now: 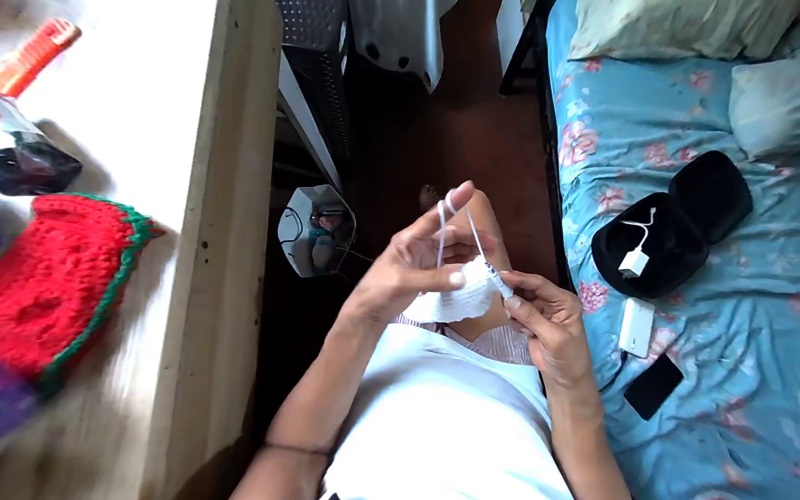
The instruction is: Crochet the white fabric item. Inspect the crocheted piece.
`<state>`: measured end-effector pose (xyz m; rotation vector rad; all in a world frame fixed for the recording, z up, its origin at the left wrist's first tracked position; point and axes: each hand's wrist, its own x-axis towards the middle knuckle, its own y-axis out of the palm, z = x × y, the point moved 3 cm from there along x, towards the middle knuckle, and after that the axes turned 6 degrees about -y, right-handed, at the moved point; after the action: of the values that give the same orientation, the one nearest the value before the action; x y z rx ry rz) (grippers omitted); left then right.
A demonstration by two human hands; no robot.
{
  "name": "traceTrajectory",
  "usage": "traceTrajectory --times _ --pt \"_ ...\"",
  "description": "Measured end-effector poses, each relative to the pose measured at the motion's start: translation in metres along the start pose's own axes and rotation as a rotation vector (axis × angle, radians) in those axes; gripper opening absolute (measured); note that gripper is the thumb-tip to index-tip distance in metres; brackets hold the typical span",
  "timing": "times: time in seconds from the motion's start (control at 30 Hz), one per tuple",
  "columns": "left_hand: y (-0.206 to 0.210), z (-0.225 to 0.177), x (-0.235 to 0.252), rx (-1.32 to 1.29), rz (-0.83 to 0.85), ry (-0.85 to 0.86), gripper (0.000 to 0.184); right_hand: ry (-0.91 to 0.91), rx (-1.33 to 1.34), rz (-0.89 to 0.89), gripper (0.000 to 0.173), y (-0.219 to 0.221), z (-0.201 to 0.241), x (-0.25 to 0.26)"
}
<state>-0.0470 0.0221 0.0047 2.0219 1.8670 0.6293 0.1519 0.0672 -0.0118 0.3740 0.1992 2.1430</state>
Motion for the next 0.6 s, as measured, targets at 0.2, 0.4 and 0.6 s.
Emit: traceTrajectory --times 0.2,0.4,0.6 --pt "0.022 0.002 0.009 0.147 -0.17 0.02 0.095 -0.12 -0.212 -0.063 0.026 0.003 0.011 -0.003" --pt "0.029 0.01 0.009 0.154 -0.297 0.021 0.095 -0.273 -0.509 -0.131 0.02 0.008 0.014 -0.006" --pt "0.047 0.031 0.002 0.586 -0.389 0.45 0.062 -0.479 -1.08 -0.181 0.018 0.022 0.026 -0.005"
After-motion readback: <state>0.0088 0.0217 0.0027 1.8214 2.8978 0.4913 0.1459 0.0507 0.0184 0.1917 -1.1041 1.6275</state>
